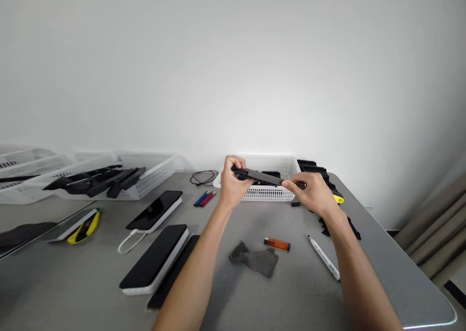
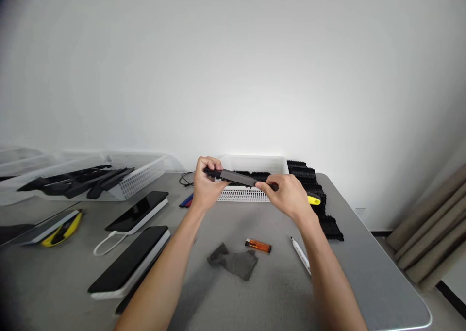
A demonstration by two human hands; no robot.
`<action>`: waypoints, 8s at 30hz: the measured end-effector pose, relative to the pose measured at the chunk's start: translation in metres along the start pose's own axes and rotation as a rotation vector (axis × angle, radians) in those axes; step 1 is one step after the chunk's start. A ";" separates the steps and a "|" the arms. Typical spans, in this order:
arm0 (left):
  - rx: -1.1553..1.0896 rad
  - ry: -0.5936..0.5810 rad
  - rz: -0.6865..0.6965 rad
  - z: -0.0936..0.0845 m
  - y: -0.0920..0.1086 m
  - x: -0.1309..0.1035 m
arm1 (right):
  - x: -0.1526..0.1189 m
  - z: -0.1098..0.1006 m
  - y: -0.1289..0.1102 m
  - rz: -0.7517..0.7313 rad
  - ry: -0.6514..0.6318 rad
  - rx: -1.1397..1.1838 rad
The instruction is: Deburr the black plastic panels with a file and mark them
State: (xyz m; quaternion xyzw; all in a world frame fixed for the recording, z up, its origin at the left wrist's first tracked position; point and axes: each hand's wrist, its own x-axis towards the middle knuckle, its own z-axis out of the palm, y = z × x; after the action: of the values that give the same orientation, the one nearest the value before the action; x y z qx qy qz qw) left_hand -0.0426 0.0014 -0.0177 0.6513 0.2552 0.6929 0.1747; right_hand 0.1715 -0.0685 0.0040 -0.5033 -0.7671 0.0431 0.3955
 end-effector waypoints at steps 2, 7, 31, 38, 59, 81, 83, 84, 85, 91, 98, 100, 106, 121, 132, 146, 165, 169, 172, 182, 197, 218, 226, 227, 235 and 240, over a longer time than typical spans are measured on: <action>0.009 -0.006 -0.011 0.001 0.000 0.000 | 0.001 -0.001 0.002 0.011 0.013 -0.009; 0.004 -0.009 0.015 0.003 0.003 -0.001 | 0.002 0.002 0.000 -0.043 0.044 0.016; 0.009 0.038 0.212 0.006 0.000 -0.002 | 0.006 -0.001 0.015 0.214 0.023 0.410; 0.415 -0.053 0.388 0.005 0.013 -0.008 | 0.013 0.023 0.015 0.460 -0.146 0.928; 0.162 -0.085 -0.175 0.008 -0.001 -0.002 | 0.010 0.012 0.016 0.134 0.146 0.371; 0.306 -0.239 -0.025 -0.005 0.010 -0.003 | 0.004 -0.005 0.015 0.074 -0.001 -0.030; 0.305 -0.257 -0.028 -0.006 0.011 -0.003 | 0.004 -0.005 0.012 0.073 0.006 -0.024; 0.304 -0.265 -0.028 -0.007 0.011 -0.003 | 0.004 -0.005 0.011 0.078 0.007 -0.023; 0.306 -0.269 -0.026 -0.007 0.011 -0.003 | 0.003 -0.005 0.011 0.089 0.007 -0.025; 0.366 -0.287 0.008 -0.009 0.008 -0.002 | 0.002 -0.008 0.013 0.148 0.006 -0.050; 0.335 -0.277 -0.023 -0.009 0.012 -0.002 | 0.006 -0.003 0.021 0.084 -0.019 0.034; 0.326 -0.270 -0.035 -0.008 0.011 -0.002 | 0.007 -0.004 0.025 0.083 -0.040 0.056; 0.252 -0.225 -0.051 -0.008 0.004 -0.002 | 0.007 -0.005 0.029 0.077 -0.016 0.082; 0.201 -0.058 -0.050 -0.016 0.009 0.005 | 0.004 -0.014 0.038 0.117 0.069 0.304; -0.128 0.114 -0.376 -0.018 0.014 0.007 | -0.004 0.013 0.019 0.344 0.025 0.840; -0.303 -0.042 -0.490 -0.020 0.026 0.007 | -0.126 0.118 0.078 0.570 -0.187 0.119; -0.169 0.064 -0.239 0.003 0.023 -0.016 | -0.129 0.103 0.063 0.526 -0.327 -0.317; -0.227 -0.030 -0.204 -0.002 0.009 -0.043 | -0.115 0.094 0.064 0.349 -0.189 -0.236; -0.374 -0.126 -0.295 -0.009 -0.006 -0.065 | -0.088 0.095 0.063 0.295 -0.114 0.181; -0.558 0.022 -0.538 -0.026 -0.051 -0.090 | -0.042 0.119 0.053 0.581 -0.408 1.406; -0.950 0.073 -1.078 -0.010 -0.043 -0.109 | -0.052 0.144 0.048 0.442 -0.475 1.114; -1.017 0.179 -1.100 -0.017 -0.042 -0.106 | -0.068 0.138 0.003 -0.228 -0.803 0.194; -1.028 0.188 -1.095 -0.010 -0.037 -0.109 | -0.014 0.067 0.048 0.152 -0.635 0.569; -1.010 0.203 -1.113 -0.009 -0.038 -0.111 | -0.011 0.070 0.051 0.179 -0.444 0.544; -0.914 0.083 -1.138 0.006 -0.040 -0.127 | -0.042 0.117 0.047 -0.090 -0.085 -0.119; -0.923 0.052 -1.145 0.011 -0.034 -0.130 | -0.052 0.120 0.045 -0.119 -0.186 -0.390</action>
State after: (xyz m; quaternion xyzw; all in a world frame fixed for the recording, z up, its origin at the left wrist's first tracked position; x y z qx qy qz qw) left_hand -0.0232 -0.0444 -0.1426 0.2596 0.2418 0.5451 0.7596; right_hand 0.1355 -0.0482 -0.1280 -0.5181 -0.8223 -0.0830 0.2200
